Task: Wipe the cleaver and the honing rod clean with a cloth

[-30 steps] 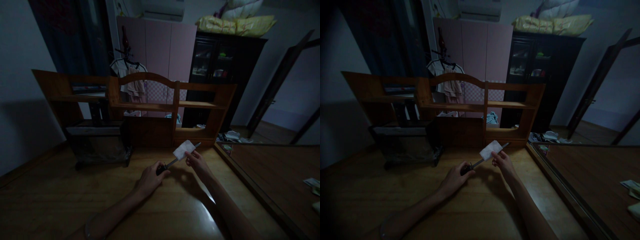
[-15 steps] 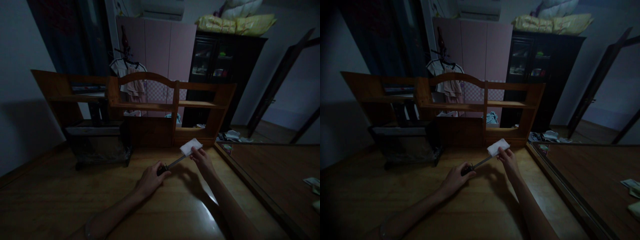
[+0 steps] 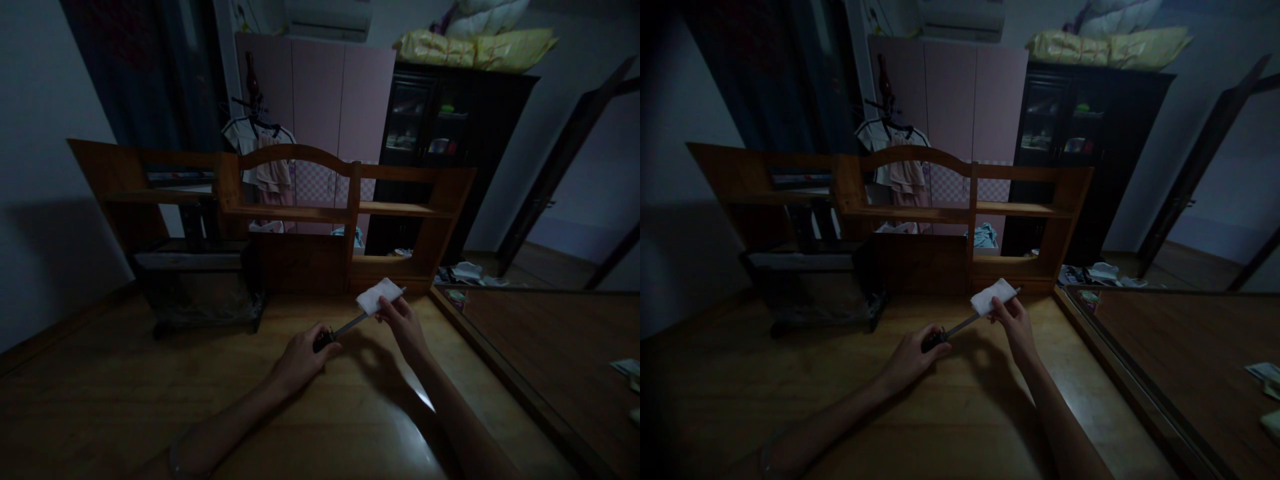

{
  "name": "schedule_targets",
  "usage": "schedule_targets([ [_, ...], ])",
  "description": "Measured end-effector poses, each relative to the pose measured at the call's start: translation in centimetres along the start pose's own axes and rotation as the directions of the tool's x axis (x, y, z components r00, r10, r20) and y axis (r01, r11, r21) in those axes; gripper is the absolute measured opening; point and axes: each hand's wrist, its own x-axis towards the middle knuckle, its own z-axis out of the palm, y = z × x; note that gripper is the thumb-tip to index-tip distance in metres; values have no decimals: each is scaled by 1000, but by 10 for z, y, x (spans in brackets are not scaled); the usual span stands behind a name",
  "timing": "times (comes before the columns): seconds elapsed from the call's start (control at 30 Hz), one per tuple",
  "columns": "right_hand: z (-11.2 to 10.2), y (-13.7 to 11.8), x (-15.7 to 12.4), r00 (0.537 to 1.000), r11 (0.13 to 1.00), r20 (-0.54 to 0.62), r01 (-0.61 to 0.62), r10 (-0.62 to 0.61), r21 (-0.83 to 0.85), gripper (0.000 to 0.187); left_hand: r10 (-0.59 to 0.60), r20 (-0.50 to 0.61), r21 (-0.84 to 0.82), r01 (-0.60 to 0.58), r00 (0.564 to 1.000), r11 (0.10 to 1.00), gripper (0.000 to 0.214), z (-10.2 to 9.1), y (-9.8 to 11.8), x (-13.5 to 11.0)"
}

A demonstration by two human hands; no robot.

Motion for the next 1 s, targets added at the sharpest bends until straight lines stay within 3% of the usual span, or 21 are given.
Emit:
schedule_targets([
  [0.2,-3,-2,0,999,996,-22,29,-31,-84,24,-4,-16,0,4,1000,1000,28,1,-2,1],
  [0.53,-3,-1,-1,995,997,-86,45,-51,-62,23,10,-25,-7,-10,1000,1000,28,0,0,0],
  [0.8,-5,-6,-1,974,985,-179,118,-139,-127,21,9,-19,-31,-9,1000,999,30,4,-3,0],
  [1.0,-3,-5,0,981,987,-127,138,-147,-81,22,11,9,-75,-10,1000,997,30,4,-1,0],
])
